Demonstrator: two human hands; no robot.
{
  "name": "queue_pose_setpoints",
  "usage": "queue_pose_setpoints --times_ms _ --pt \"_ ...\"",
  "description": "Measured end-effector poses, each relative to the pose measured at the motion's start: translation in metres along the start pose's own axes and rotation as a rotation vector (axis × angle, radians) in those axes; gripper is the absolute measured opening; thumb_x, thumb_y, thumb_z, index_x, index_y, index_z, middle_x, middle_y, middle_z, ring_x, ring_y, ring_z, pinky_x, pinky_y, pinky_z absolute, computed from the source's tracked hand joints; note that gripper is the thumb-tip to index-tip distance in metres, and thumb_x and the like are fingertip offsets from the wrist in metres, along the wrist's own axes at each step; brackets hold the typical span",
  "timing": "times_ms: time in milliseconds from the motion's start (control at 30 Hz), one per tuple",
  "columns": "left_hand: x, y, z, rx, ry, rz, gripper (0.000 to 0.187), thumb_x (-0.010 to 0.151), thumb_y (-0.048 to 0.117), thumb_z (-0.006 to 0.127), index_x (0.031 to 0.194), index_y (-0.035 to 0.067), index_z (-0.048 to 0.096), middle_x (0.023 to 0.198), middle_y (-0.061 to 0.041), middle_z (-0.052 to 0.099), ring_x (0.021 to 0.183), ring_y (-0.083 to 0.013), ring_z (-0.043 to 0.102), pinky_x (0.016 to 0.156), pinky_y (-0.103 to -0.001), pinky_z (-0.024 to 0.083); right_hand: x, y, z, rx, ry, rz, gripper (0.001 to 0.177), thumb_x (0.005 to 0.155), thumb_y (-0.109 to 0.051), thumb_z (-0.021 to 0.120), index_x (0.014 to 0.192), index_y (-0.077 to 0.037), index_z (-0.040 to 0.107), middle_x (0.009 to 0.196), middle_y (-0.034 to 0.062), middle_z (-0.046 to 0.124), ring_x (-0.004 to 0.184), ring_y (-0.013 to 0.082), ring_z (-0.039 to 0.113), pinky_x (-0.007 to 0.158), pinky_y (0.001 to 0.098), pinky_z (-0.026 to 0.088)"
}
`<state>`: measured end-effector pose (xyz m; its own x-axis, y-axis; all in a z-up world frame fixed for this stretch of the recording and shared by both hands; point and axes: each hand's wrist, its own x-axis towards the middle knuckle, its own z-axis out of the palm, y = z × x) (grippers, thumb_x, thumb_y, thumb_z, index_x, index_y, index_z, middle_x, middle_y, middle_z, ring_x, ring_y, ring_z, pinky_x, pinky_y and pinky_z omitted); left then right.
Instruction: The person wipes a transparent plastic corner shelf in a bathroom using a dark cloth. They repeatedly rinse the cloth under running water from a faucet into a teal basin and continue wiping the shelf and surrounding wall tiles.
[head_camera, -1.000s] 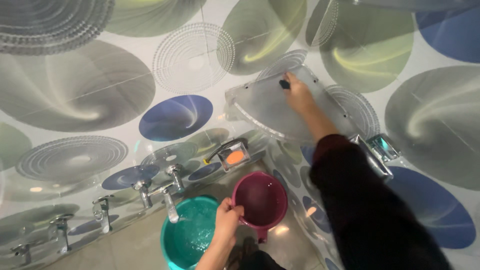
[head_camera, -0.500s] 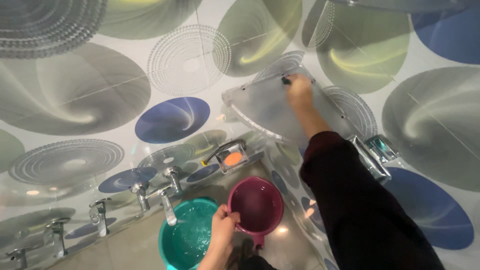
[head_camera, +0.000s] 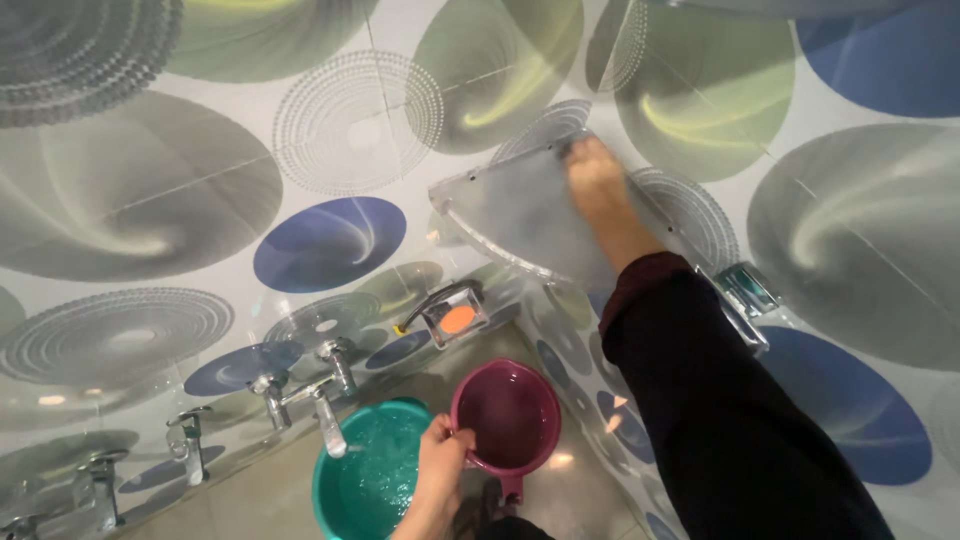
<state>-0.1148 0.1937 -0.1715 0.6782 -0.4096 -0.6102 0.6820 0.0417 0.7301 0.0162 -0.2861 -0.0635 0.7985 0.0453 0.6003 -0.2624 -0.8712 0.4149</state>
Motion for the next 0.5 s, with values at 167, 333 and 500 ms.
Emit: queue_pose_setpoints --times_ms 167,333,500 --pt "-0.002 -0.006 0.001 0.013 -0.004 -0.042 0.016 0.076 -0.008 0.060 0.086 0.004 0.059 0.075 -0.005 0.062 0.065 -0.0166 0.059 0.057 -0.032 0.051 -0.020 0.023 -0.034 0.092 0.030 -0.022 0.014 0.078 -0.008 0.062 0.089 -0.006 0.072 0.100 0.0060 0.067 0.098 0.0269 0.062 0.085 0.0329 0.054" --pt "0.005 -0.016 0.008 0.050 -0.077 0.087 0.015 0.075 -0.008 0.062 0.087 0.001 0.062 0.077 -0.006 0.063 0.069 -0.0151 0.058 0.061 -0.029 0.048 -0.068 0.038 -0.064 0.048 -0.260 0.038 0.010 0.084 -0.009 0.064 0.087 -0.006 0.074 0.098 0.0098 0.069 0.095 0.0292 0.067 0.078 0.0379 0.057" --pt "-0.002 -0.011 0.020 0.102 -0.080 -0.017 0.019 0.074 -0.008 0.062 0.088 0.004 0.062 0.074 -0.004 0.064 0.066 -0.0156 0.058 0.058 -0.031 0.045 -0.092 0.056 -0.137 0.334 -0.642 0.354 0.026 0.079 -0.015 0.071 0.104 -0.011 0.079 0.107 0.0135 0.073 0.099 0.0366 0.069 0.089 0.0444 0.055"
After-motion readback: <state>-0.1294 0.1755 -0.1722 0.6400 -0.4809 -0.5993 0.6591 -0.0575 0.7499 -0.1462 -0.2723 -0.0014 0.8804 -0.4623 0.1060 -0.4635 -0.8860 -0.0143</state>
